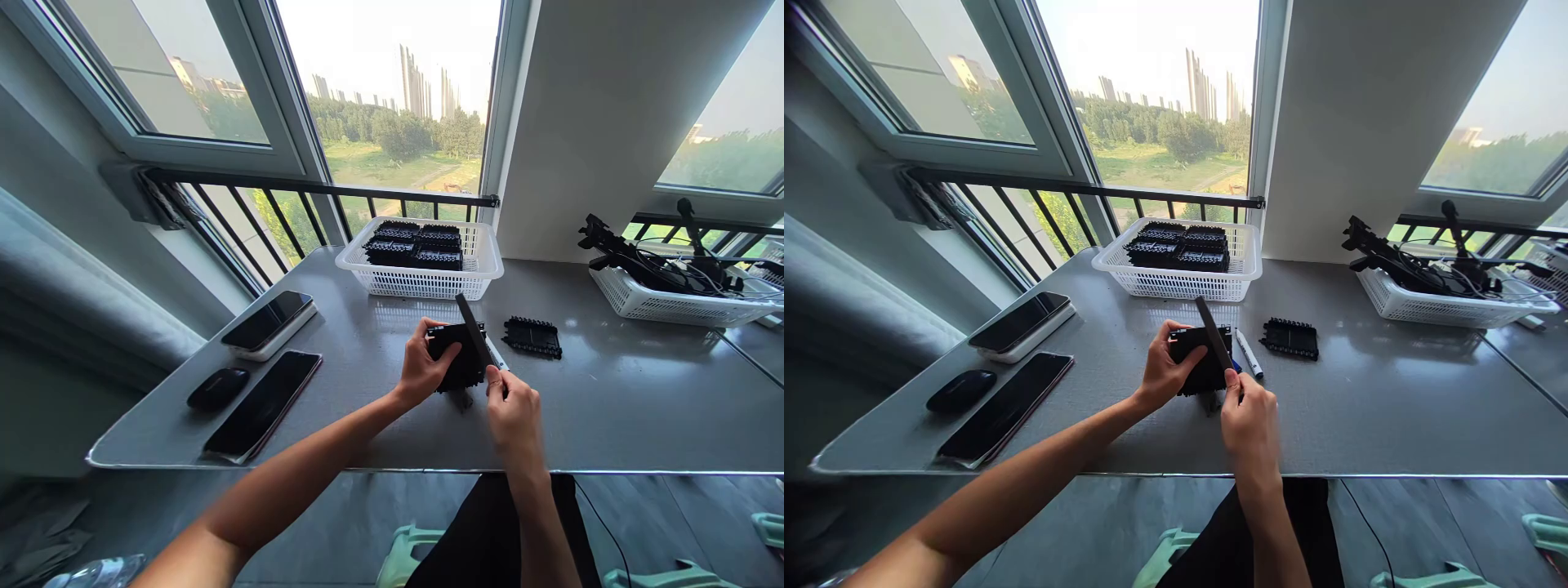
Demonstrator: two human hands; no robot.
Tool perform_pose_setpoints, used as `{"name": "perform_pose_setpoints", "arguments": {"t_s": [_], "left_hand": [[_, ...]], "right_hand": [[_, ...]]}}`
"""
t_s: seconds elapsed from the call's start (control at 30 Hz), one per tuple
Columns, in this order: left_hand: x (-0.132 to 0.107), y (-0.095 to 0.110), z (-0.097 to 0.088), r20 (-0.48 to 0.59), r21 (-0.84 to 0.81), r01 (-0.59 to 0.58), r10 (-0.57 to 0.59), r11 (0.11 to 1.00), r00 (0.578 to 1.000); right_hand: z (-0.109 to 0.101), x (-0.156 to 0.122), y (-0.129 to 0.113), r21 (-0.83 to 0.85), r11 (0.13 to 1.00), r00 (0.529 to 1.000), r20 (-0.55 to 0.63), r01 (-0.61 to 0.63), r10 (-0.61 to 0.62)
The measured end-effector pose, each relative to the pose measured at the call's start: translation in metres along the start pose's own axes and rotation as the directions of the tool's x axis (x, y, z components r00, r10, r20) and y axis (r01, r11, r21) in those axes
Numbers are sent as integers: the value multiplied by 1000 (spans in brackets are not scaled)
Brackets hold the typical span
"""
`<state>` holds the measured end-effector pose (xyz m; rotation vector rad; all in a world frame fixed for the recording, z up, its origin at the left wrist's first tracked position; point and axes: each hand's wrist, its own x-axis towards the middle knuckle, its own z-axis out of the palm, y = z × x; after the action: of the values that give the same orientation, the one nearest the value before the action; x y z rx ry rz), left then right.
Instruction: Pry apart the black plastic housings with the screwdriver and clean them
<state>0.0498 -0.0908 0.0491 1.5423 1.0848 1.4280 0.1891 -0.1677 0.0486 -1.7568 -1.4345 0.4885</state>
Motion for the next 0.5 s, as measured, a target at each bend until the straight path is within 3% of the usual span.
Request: {"name": "perform_pose_setpoints", "arguments": {"t_s": [0.13,0.37,0.5], "left_hand": [[2,-1,-3,-26,-3,3,-3,1000,1000],[3,-1,-2,-9,-12,1,-1,1000,1000],[4,-1,-2,-13,-7,11,-11,1000,1000]], "right_hand": [[-6,1,0,-44,998,993,-106,-48,43],[-4,3,5,25,999,998,29,47,-48],[-4,6,6,-5,1000,999,-39,6,-6]]}}
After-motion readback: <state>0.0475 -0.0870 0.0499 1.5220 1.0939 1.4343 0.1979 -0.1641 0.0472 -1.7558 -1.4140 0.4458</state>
